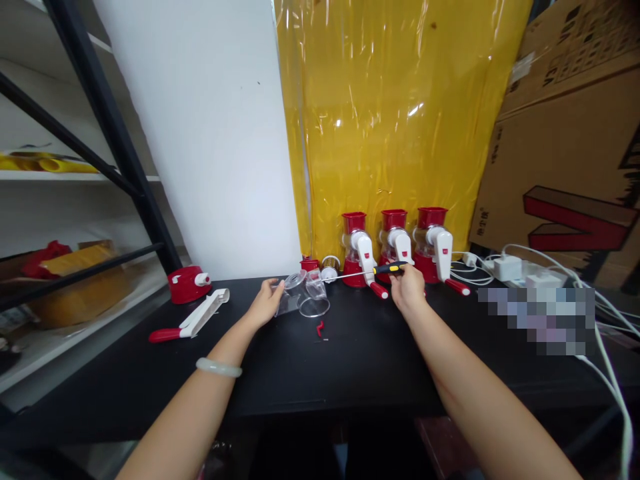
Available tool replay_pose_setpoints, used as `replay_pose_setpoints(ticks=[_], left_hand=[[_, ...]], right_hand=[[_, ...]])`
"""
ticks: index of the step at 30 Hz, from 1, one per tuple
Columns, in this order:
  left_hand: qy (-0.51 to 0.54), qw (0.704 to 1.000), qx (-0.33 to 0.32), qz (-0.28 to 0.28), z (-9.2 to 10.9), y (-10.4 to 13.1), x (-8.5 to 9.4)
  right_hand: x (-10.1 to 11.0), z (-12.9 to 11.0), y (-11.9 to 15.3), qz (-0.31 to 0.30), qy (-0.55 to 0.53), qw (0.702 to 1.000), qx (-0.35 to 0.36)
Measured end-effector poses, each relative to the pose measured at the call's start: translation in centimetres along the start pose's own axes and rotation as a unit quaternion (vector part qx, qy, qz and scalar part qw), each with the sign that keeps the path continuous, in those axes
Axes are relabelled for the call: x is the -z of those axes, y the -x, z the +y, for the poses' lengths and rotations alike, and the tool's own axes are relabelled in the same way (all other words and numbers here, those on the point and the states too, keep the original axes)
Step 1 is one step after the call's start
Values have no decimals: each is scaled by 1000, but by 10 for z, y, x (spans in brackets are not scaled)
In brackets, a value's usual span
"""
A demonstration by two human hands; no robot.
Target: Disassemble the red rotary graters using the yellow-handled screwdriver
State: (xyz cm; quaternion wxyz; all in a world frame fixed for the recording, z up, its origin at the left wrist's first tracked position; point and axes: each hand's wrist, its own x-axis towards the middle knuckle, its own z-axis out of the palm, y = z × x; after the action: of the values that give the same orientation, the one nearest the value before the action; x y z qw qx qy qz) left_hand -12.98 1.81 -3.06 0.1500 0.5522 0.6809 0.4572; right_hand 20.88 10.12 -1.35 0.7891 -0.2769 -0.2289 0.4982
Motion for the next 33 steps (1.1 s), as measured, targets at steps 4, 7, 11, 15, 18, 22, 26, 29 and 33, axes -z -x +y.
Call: replay_pose_setpoints(ticks=[4,7,11,15,18,22,26,29,33], left_hand=[[-3,1000,1,-1,0,0,0],[-5,1000,-2,-7,-1,0,0],[-2,1000,-4,-3,-1,0,0],[-4,1000,-2,-7,-1,1,0],[-2,1000,-1,-10,-2,0,-1],[3,1000,0,-9,-4,-1,-1],[5,1000,-2,-3,-4,-2,-1],[11,1000,-6,1,-4,-1,-1],[3,1000,1,-3,-3,-1,-1]], right_hand=[[-1,1,1,21,-6,999,27],[0,4,0,10,-8,998,56],[2,4,-2,26,-7,999,25],[4,2,-3,20,-2,999,-27],[5,1,-5,6,4,1000,-29],[6,5,-9,13,7,1000,7],[5,7,-8,14,-5,1000,25],[3,5,-5,13,-43,999,2],[-1,1,0,21,-75,997,-5]])
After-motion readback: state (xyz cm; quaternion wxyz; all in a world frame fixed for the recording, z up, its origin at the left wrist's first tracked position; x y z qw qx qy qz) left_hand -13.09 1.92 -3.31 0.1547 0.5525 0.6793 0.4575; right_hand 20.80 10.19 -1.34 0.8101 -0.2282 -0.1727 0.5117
